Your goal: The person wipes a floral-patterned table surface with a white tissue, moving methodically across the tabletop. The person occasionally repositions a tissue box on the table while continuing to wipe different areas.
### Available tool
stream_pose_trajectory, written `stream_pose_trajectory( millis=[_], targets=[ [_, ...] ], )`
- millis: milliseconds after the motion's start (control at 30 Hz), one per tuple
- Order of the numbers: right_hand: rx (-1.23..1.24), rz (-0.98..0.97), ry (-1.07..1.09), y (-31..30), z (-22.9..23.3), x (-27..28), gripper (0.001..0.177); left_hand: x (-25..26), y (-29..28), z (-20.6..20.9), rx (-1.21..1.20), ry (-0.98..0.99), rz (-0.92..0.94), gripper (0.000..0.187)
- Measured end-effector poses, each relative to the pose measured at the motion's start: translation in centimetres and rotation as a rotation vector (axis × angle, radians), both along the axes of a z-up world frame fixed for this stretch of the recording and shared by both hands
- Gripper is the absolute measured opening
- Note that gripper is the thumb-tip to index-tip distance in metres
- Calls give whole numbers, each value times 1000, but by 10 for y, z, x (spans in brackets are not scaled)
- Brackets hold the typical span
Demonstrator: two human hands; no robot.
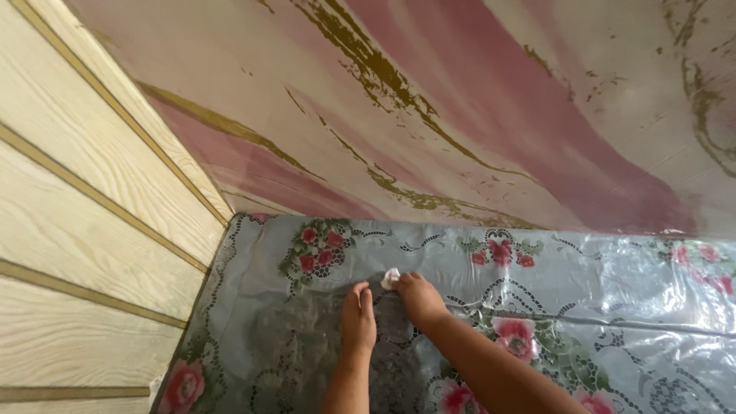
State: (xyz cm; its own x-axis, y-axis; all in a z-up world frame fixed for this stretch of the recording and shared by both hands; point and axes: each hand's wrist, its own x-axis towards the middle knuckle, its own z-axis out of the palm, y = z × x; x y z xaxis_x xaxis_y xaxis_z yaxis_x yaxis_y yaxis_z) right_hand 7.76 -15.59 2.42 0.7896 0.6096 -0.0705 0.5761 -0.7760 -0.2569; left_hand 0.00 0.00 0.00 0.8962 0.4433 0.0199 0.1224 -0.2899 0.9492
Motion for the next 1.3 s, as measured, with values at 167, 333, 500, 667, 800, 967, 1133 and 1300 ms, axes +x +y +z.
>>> stream_pose_trajectory(
  millis=[167, 333, 500, 667, 800, 967, 1133, 1300],
  targets=[
    [266, -58, 247, -31, 20, -8, 32, -3, 0, 39, 112, 13, -184, 37],
    [473, -89, 426, -62, 46, 4, 24, -14, -20, 83, 183, -128, -386, 33],
    [613, -347, 519, -71, 40, 1, 21, -24, -37, 102, 114, -27, -343, 19],
    [741, -544, 499, -69, 24, -14, 23, -28, -51, 86, 124, 34, -283, 16],
    [774, -702, 316, -52, 29, -43, 23, -26, -58, 66, -106, 88, -231, 13],
    [947, -569, 166, -38, 43, -79, 26, -23, -60, 51, -570, 3, -121, 12],
    [1233, -706, 590, -41, 33, -76, 21, -24, -60, 47, -375, 56, -53, 11],
    [1101, -718, 643, -49, 3, -65, 16, -27, -59, 42, -150, -70, -83, 12]
  ],
)
